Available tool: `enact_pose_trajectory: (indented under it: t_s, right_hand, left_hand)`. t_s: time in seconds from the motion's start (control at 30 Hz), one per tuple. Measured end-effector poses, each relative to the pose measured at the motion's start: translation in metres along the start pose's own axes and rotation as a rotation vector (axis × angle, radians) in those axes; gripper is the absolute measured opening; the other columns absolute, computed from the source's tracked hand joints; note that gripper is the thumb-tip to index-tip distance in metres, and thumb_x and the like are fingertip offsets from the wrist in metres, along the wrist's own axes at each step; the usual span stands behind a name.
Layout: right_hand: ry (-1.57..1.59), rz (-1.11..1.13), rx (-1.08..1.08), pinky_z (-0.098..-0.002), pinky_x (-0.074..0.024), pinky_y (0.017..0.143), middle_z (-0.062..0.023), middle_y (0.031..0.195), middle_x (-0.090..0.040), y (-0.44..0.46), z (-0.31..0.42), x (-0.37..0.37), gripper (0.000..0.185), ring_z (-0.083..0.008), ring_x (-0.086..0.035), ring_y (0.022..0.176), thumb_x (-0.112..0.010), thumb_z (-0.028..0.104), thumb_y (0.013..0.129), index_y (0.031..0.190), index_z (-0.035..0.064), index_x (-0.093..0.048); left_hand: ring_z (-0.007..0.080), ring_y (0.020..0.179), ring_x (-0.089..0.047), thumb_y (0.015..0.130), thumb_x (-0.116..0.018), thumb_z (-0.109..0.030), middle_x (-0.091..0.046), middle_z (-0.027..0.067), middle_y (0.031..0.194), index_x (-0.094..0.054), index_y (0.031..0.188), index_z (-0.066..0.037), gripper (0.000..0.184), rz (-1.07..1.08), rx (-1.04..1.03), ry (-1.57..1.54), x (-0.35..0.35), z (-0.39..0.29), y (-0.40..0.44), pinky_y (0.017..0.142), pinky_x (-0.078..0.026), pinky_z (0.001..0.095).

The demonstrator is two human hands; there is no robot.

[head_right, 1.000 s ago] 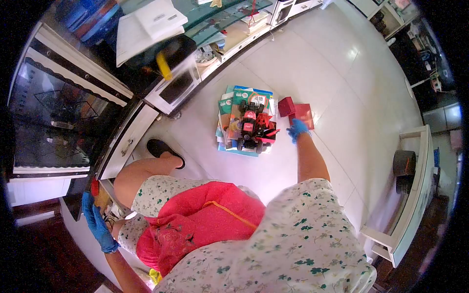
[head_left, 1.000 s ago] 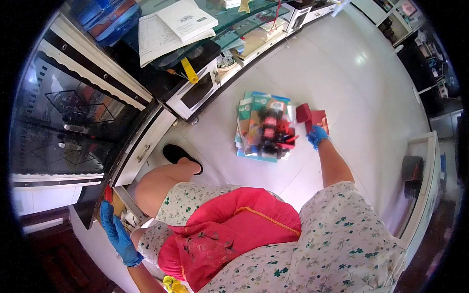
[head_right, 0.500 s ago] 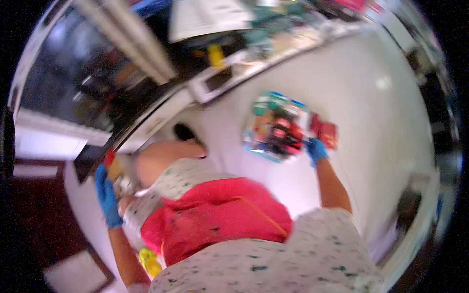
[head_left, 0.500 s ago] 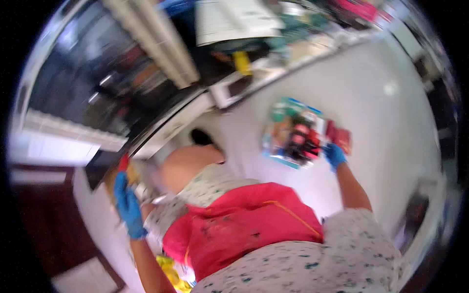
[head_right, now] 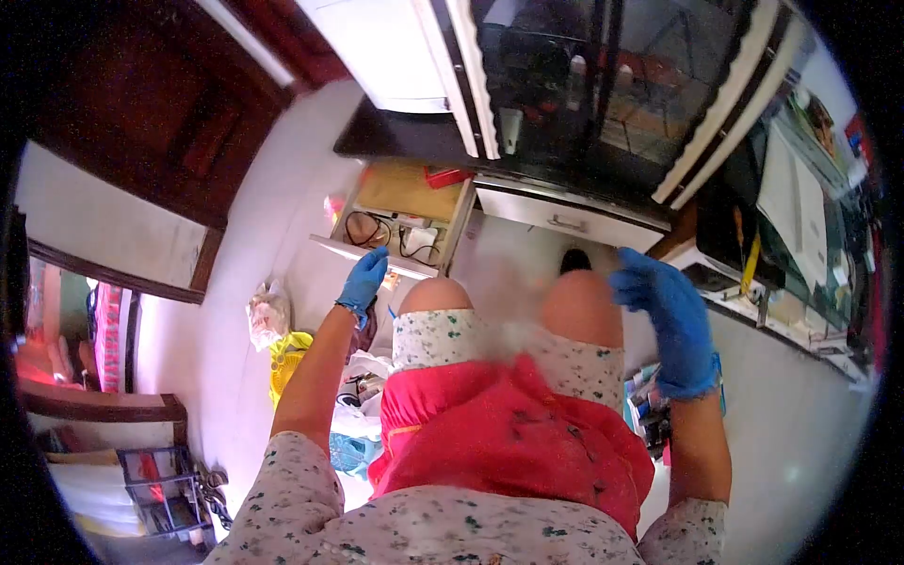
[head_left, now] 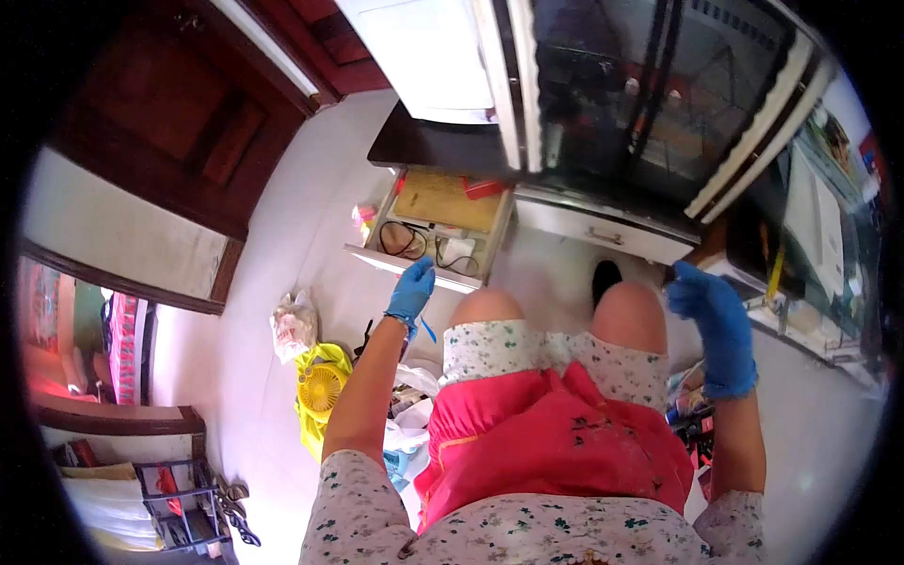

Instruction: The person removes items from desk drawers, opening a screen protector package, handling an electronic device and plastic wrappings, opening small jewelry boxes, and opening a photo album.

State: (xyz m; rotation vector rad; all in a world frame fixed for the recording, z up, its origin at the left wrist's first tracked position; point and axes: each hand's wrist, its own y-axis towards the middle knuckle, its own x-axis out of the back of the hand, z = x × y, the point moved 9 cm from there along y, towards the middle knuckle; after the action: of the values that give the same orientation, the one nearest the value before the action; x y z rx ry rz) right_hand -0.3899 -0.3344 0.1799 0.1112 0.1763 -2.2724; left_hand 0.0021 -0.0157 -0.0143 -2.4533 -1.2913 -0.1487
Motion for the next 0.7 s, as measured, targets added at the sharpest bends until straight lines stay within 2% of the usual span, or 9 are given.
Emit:
enact_pose_trajectory:
  t_s: [0.13, 0.2, 0.27, 0.33, 0.37, 0.43, 0.6, 0.67, 0.7]
  right_hand:
    - [0.034, 0.232, 0.007, -0.0287, -0.0438, 0.083, -0.0099, 0.101, -0.062, 0.052, 0.004, -0.117, 0.035, -0.0157, -0.058, 0.090, -0.041, 0.021, 0.094, 0.117, -0.0026, -0.054]
    - [0.077, 0.342, -0.121, -0.0281, -0.0439, 0.084, -0.0105, 0.103, -0.062, 0.075, -0.030, -0.156, 0.035, -0.0155, -0.058, 0.092, -0.042, 0.021, 0.094, 0.115, -0.0038, -0.055]
    - [0.105, 0.367, -0.146, -0.0284, -0.0438, 0.084, -0.0106, 0.104, -0.062, 0.092, -0.065, -0.175, 0.035, -0.0156, -0.058, 0.093, -0.043, 0.020, 0.093, 0.115, -0.0038, -0.055]
    - [0.141, 0.389, -0.168, -0.0286, -0.0438, 0.085, -0.0106, 0.105, -0.062, 0.100, -0.087, -0.187, 0.034, -0.0157, -0.057, 0.094, -0.044, 0.020, 0.093, 0.114, -0.0039, -0.055]
    - [0.122, 0.370, -0.233, -0.0288, -0.0443, 0.083, -0.0114, 0.104, -0.062, 0.099, -0.101, -0.188, 0.037, -0.0165, -0.058, 0.090, -0.043, 0.023, 0.093, 0.116, -0.0034, -0.054]
    - [0.117, 0.361, -0.333, -0.0295, -0.0445, 0.081, -0.0123, 0.104, -0.062, 0.094, -0.107, -0.194, 0.040, -0.0178, -0.059, 0.087, -0.042, 0.028, 0.093, 0.118, -0.0022, -0.053]
    - [0.040, 0.424, -0.418, -0.0305, -0.0442, 0.083, -0.0123, 0.105, -0.062, 0.095, -0.106, -0.204, 0.041, -0.0180, -0.059, 0.091, -0.042, 0.029, 0.093, 0.118, -0.0017, -0.053]
    - [0.012, 0.442, -0.449, -0.0307, -0.0444, 0.083, -0.0124, 0.105, -0.061, 0.094, -0.105, -0.208, 0.042, -0.0181, -0.059, 0.092, -0.042, 0.030, 0.093, 0.118, -0.0017, -0.053]
    - [0.045, 0.427, -0.485, -0.0310, -0.0447, 0.084, -0.0125, 0.105, -0.061, 0.092, -0.108, -0.208, 0.042, -0.0183, -0.059, 0.092, -0.043, 0.030, 0.093, 0.117, -0.0022, -0.053]
  left_hand:
    - [0.0117, 0.087, -0.055, 0.088, -0.055, -0.016, -0.059, 0.0073, 0.105, -0.049, 0.121, 0.004, 0.039, -0.079, -0.036, -0.041, 0.005, 0.010, 0.031, 0.076, -0.045, 0.0228]
    - [0.0135, 0.098, -0.054, 0.089, -0.053, -0.016, -0.059, 0.0061, 0.110, -0.052, 0.120, -0.001, 0.035, -0.066, -0.068, 0.004, -0.004, 0.017, 0.064, 0.086, -0.042, 0.0247]
    - [0.0149, 0.094, -0.055, 0.086, -0.056, -0.022, -0.059, 0.0057, 0.106, -0.053, 0.118, 0.000, 0.039, -0.030, -0.091, 0.038, -0.020, 0.012, 0.092, 0.083, -0.044, 0.0274]
    - [0.0197, 0.076, -0.057, 0.083, -0.052, -0.027, -0.062, 0.0098, 0.085, -0.058, 0.098, 0.003, 0.034, 0.001, -0.037, 0.085, -0.038, 0.019, 0.128, 0.070, -0.046, 0.0305]
    - [0.0197, 0.076, -0.057, 0.083, -0.052, -0.027, -0.062, 0.0098, 0.085, -0.058, 0.098, 0.003, 0.034, -0.001, -0.034, 0.077, -0.044, 0.025, 0.150, 0.070, -0.046, 0.0305]
    - [0.0223, 0.083, -0.056, 0.084, -0.057, -0.037, -0.059, 0.0087, 0.096, -0.053, 0.112, -0.004, 0.044, 0.116, 0.210, -0.219, -0.070, 0.056, 0.184, 0.071, -0.049, 0.0376]
    - [0.0265, 0.085, -0.058, 0.085, -0.055, -0.043, -0.059, 0.0141, 0.095, -0.054, 0.105, -0.007, 0.041, -0.044, 0.508, -0.676, -0.112, 0.051, 0.212, 0.074, -0.050, 0.0444]
    - [0.0195, 0.052, -0.048, 0.081, -0.060, -0.039, -0.051, 0.0076, 0.064, -0.056, 0.077, -0.008, 0.032, -0.254, 0.552, -0.919, -0.118, 0.045, 0.214, 0.043, -0.040, 0.0343]
    - [0.0195, 0.052, -0.048, 0.081, -0.060, -0.039, -0.051, 0.0076, 0.064, -0.056, 0.077, -0.008, 0.032, -0.251, 0.564, -0.919, -0.119, 0.040, 0.215, 0.043, -0.040, 0.0343]
